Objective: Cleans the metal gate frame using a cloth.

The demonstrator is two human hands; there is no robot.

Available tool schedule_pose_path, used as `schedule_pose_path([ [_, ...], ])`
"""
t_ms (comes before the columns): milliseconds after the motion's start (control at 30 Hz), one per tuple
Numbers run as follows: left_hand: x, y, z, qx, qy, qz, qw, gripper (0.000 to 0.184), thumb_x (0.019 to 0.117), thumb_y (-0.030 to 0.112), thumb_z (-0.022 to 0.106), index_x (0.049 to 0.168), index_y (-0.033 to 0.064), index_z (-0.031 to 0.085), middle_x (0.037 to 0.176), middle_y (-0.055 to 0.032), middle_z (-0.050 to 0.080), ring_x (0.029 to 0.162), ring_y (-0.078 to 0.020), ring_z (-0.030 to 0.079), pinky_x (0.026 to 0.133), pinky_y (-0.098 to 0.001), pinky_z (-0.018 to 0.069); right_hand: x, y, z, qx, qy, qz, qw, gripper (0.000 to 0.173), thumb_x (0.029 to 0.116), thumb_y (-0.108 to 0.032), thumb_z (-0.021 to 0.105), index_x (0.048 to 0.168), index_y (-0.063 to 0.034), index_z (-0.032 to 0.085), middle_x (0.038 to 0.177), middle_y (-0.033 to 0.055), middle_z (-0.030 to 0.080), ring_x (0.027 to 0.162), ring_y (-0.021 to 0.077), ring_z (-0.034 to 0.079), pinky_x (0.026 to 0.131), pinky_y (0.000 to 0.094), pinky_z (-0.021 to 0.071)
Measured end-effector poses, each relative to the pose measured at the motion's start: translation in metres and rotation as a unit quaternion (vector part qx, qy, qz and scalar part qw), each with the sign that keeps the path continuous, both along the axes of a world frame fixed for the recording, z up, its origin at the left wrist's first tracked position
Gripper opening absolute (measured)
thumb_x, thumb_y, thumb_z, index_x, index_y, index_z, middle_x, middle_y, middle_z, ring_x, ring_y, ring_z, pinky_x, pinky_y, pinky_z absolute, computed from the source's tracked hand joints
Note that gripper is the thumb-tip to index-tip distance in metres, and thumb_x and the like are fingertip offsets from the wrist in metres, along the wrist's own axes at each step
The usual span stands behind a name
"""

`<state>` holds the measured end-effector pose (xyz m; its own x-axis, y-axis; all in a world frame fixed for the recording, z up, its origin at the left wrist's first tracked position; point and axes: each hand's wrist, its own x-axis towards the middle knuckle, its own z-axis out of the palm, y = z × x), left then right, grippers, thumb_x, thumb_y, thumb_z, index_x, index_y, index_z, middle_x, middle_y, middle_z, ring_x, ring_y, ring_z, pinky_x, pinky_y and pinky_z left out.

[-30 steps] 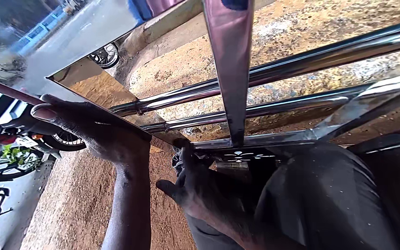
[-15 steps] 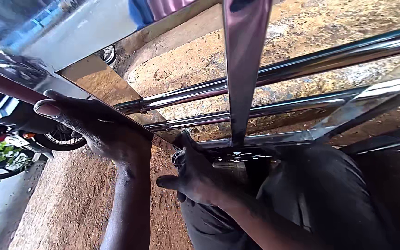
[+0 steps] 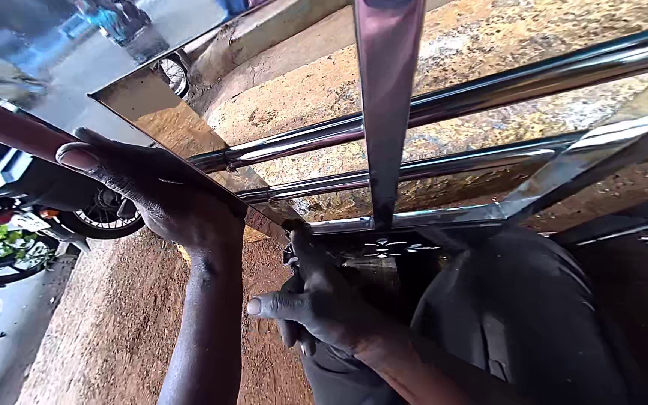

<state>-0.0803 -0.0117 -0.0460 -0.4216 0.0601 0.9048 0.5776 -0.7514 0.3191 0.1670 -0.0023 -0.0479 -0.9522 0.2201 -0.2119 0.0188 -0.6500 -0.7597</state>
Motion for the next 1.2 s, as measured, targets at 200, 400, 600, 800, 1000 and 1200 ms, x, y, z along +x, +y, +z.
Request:
schedule_pose_path([
  [200,0.101,0.012,0.076,-0.083,-0.163,0.133,0.974,0.04,0.1124,0.037,0.017,0.103,0.0213,0.053,0.086,0.0112,0.059,0.086,0.0019,0.06,0.084,-0.0219,0.052,-0.004,-0.007,-0.005,-0.039,0.006,-0.011,0.999,0.115,0.085,-0.008,0.078,0.161,-0.0163,-0.008,0.057,-0.0004,0.054,0.042,0.0076,0.055,0.037,0.02,0.0457],
  [400,0.098,0.012,0.074,-0.09,-0.162,0.128,0.974,0.044,0.1126,0.037,0.015,0.1,0.0196,0.054,0.085,0.01,0.06,0.086,0.0014,0.061,0.085,-0.0227,0.0525,0.002,-0.008,-0.015,-0.011,-0.003,-0.039,0.999,0.108,0.0848,-0.006,0.077,0.163,-0.0112,0.002,0.059,-0.0013,0.055,0.044,0.0073,0.056,0.038,0.0194,0.0462],
  [600,0.104,0.015,0.08,-0.085,-0.151,0.164,0.971,0.046,0.1128,0.034,0.016,0.091,0.0193,0.053,0.076,0.0104,0.057,0.079,0.0021,0.06,0.08,-0.0198,0.0512,0.001,-0.02,-0.036,-0.008,0.037,-0.027,0.999,0.122,0.0825,-0.006,0.078,0.163,-0.0175,-0.012,0.061,-0.0019,0.051,0.046,0.0091,0.055,0.04,0.0216,0.0473],
  [800,0.103,0.014,0.078,-0.082,-0.152,0.168,0.97,0.043,0.1129,0.034,0.017,0.097,0.019,0.054,0.078,0.0108,0.057,0.08,0.0025,0.059,0.081,-0.0195,0.0508,-0.012,-0.011,-0.051,0.097,0.07,-0.08,0.99,0.112,0.0796,-0.012,0.081,0.166,-0.0142,0.01,0.062,-0.0069,0.045,0.048,0.0027,0.045,0.047,0.019,0.0421],
  [1000,0.104,0.014,0.078,-0.08,-0.162,0.193,0.965,0.04,0.1129,0.033,0.018,0.11,0.0151,0.054,0.097,0.0095,0.061,0.097,0.0028,0.059,0.093,-0.0209,0.0481,-0.013,-0.006,-0.087,0.248,0.05,-0.088,0.963,0.096,0.0827,-0.024,0.076,0.162,-0.0102,0.025,0.069,-0.0065,0.054,0.058,0.0006,0.051,0.059,0.0184,0.0469],
  [1200,0.102,0.012,0.077,-0.081,-0.142,0.179,0.97,0.039,0.113,0.032,0.016,0.112,0.0155,0.052,0.097,0.0094,0.06,0.098,0.0028,0.059,0.094,-0.0214,0.0481,-0.02,-0.001,-0.084,0.214,0.055,-0.078,0.972,0.092,0.0862,-0.021,0.075,0.161,-0.0155,0.023,0.066,-0.0057,0.05,0.054,0.0043,0.05,0.056,0.0231,0.0467],
])
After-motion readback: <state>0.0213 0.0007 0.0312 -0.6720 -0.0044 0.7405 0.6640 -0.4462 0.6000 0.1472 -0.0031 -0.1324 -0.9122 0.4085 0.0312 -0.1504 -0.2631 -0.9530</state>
